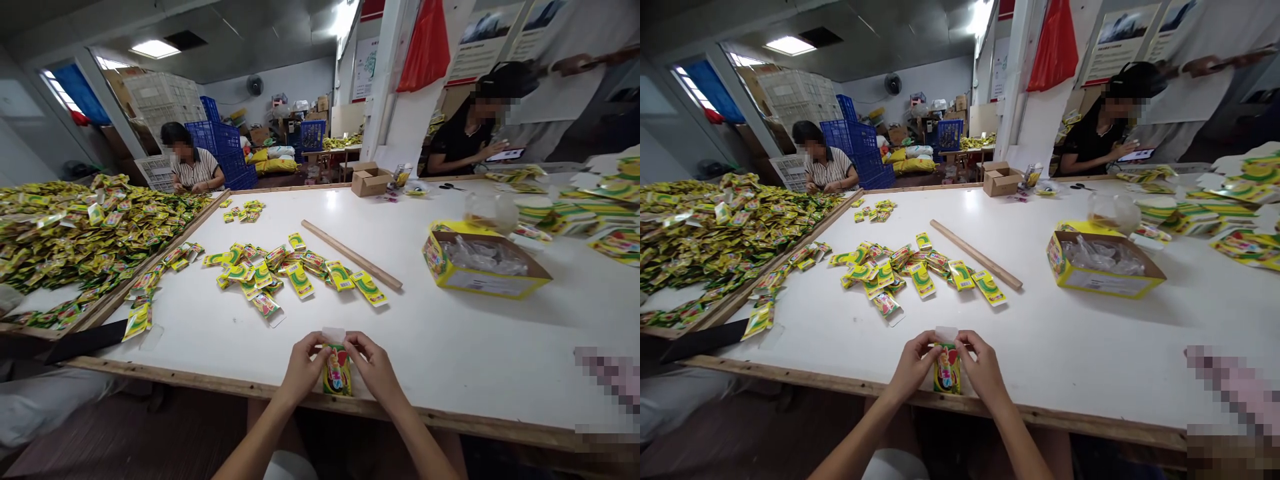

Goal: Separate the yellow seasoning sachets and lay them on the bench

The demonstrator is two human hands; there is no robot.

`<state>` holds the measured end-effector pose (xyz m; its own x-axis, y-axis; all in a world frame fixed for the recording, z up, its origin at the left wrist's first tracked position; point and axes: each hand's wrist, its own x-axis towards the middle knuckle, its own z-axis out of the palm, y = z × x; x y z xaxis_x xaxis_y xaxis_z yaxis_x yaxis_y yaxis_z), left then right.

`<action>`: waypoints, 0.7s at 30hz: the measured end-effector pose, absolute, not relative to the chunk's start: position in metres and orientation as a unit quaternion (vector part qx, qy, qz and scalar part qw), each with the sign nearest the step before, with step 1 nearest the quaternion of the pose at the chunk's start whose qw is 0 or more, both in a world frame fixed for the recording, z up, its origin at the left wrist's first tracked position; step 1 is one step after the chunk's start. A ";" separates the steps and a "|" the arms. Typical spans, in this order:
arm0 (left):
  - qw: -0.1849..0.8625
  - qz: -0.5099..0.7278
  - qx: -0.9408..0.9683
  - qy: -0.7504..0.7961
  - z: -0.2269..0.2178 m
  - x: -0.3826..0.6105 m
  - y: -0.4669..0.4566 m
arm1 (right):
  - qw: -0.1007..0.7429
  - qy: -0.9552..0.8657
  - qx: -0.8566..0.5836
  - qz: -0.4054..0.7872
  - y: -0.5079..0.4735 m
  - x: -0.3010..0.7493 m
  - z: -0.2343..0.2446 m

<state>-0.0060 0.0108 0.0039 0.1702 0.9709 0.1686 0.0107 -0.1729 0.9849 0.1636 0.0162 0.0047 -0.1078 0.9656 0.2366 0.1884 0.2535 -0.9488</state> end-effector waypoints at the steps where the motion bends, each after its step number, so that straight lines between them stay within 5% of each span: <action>1: 0.492 0.508 0.576 0.411 0.004 -0.005 0.011 | 0.495 -0.622 -0.458 0.399 0.018 0.163 0.005; 21: 0.469 0.533 0.514 0.482 0.019 0.010 0.010 | 0.504 -0.595 -0.499 0.378 0.007 0.149 0.015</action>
